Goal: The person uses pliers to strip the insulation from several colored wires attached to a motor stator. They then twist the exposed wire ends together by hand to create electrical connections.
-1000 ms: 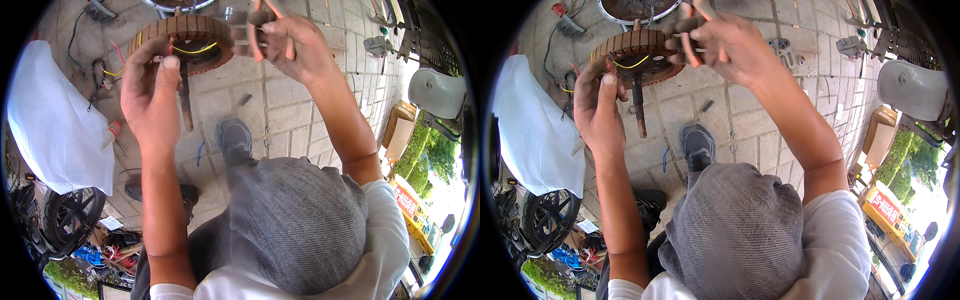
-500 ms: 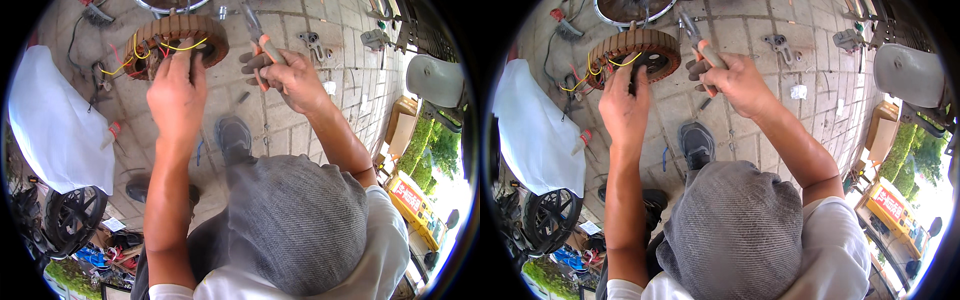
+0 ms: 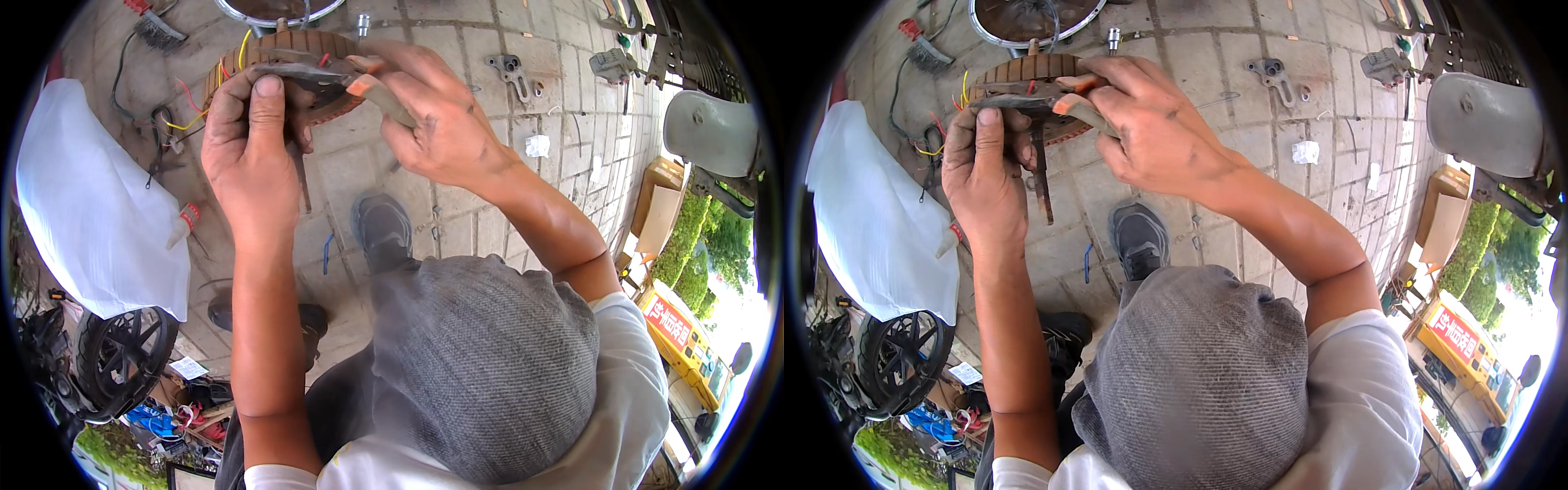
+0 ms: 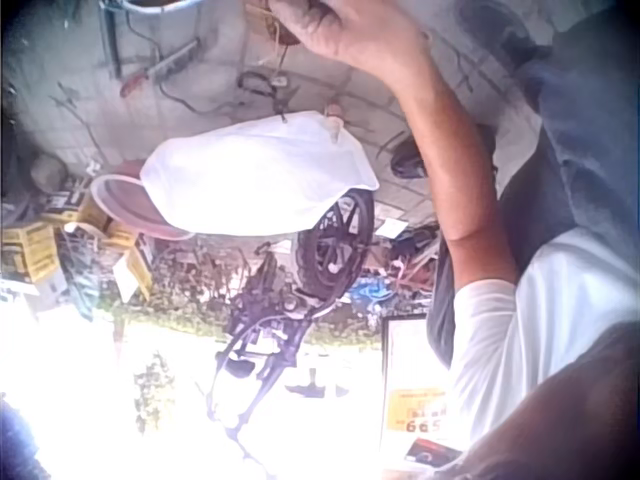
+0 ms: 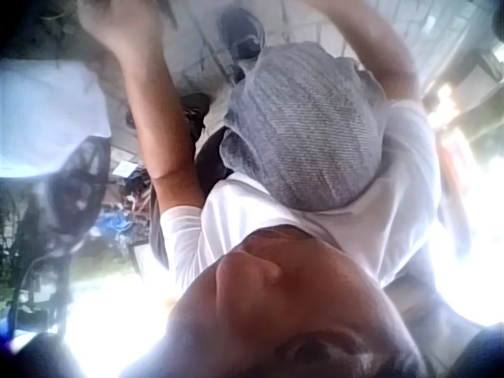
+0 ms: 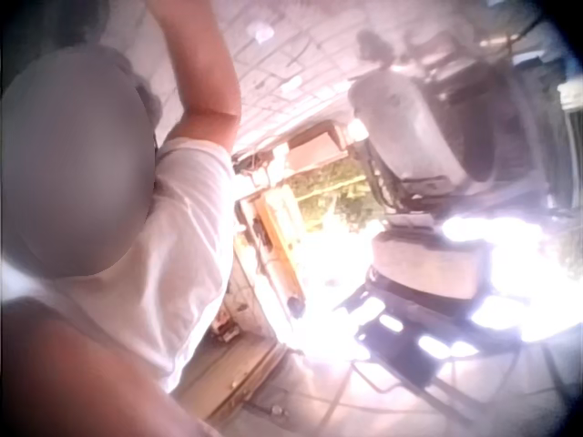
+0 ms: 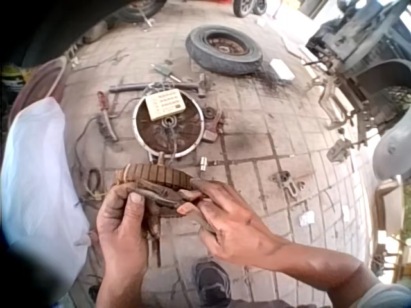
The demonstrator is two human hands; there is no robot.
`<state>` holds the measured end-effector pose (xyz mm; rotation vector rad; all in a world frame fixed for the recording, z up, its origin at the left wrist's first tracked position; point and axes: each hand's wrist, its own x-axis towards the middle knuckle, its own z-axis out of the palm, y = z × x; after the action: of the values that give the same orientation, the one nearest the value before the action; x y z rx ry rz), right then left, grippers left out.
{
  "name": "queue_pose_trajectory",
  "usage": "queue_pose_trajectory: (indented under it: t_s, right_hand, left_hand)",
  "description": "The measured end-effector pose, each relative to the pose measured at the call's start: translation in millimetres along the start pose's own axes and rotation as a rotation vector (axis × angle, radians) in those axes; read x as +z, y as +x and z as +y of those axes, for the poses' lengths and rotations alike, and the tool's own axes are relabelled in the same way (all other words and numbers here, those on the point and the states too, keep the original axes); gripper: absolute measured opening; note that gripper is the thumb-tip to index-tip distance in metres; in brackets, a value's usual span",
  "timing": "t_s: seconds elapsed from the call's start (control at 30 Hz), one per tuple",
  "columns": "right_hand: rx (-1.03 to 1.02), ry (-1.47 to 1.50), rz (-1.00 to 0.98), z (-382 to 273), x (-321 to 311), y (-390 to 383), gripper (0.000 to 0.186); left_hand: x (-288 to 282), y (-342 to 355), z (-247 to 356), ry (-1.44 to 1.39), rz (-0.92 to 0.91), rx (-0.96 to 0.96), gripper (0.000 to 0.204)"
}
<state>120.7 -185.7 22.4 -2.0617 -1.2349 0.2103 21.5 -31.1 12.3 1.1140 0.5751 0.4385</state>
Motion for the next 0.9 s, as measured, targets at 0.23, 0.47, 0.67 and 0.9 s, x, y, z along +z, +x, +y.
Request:
queue_pose_trajectory:
  t_s: [0.23,0.47,0.67,0.9]
  right_hand:
    - [-0.040,-0.074,0.010,-1.2,-0.5,4.4,0.035]
    - [-0.116,-0.135,0.080,-2.3,5.3,16.1,0.044]
    - [-0.161,-0.131,0.093,-4.9,11.1,21.5,0.043]
    - [-0.123,-0.080,0.070,-7.7,13.1,21.3,0.043]
  left_hand:
    - [-3.1,-0.9,3.7,-0.175,0.011,0.011,0.013]
    - [-4.8,-3.2,-4.1,0.152,-0.038,0.073,0.014]
    - [-2.2,-2.4,-1.3,0.125,-0.006,0.073,0.014]
    - [-4.2,-2.1,-4.1,0.076,-0.030,0.078,0.015]
